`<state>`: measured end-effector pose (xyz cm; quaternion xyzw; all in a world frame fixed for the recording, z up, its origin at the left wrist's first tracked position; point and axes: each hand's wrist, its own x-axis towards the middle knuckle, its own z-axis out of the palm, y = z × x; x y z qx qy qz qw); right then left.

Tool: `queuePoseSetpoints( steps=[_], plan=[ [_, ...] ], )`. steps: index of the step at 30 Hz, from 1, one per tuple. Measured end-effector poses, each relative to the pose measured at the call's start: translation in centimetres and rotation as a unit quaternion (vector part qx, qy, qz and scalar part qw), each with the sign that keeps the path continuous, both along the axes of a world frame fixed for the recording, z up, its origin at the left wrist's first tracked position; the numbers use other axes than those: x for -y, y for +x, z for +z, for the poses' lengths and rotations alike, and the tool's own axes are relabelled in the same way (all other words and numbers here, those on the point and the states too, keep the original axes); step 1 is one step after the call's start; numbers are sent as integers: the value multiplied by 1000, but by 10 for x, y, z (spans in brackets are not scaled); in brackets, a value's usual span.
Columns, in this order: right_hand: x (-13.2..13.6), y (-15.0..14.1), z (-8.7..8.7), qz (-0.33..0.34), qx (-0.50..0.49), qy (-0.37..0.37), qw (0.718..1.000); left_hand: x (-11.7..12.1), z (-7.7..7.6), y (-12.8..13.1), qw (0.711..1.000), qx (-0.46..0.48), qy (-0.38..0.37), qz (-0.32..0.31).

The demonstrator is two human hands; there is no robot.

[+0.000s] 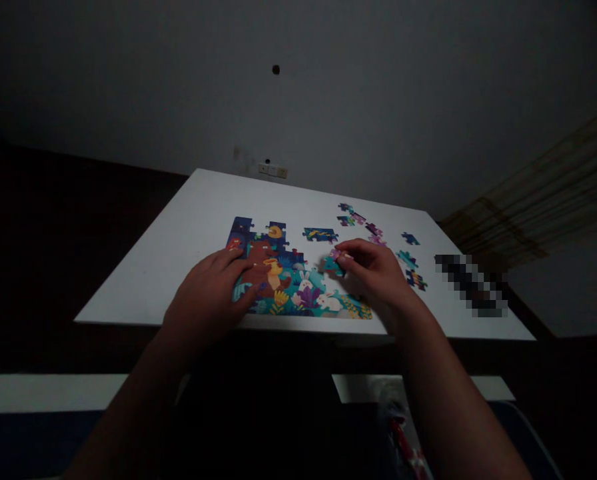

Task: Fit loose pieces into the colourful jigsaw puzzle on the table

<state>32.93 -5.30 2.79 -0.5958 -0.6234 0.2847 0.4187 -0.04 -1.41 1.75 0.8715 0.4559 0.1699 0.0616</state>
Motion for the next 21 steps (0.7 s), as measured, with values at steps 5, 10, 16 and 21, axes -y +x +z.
queuePoseSetpoints(
  steps=[5, 10, 16, 21],
  plan=[
    [-45, -15, 21, 88, 126, 11, 988, -1, -1, -1, 1000, 11, 11, -6],
    [-91, -28, 8, 148, 107, -32, 983, 0, -1, -2, 1000, 15, 17, -19],
    [-98, -30, -5, 156, 133, -68, 976, 0, -1, -1, 999, 24, 24, -23],
    [-94, -31, -6, 154, 116, -55, 980, -3, -6, 1, 1000, 23, 15, -12]
  ],
)
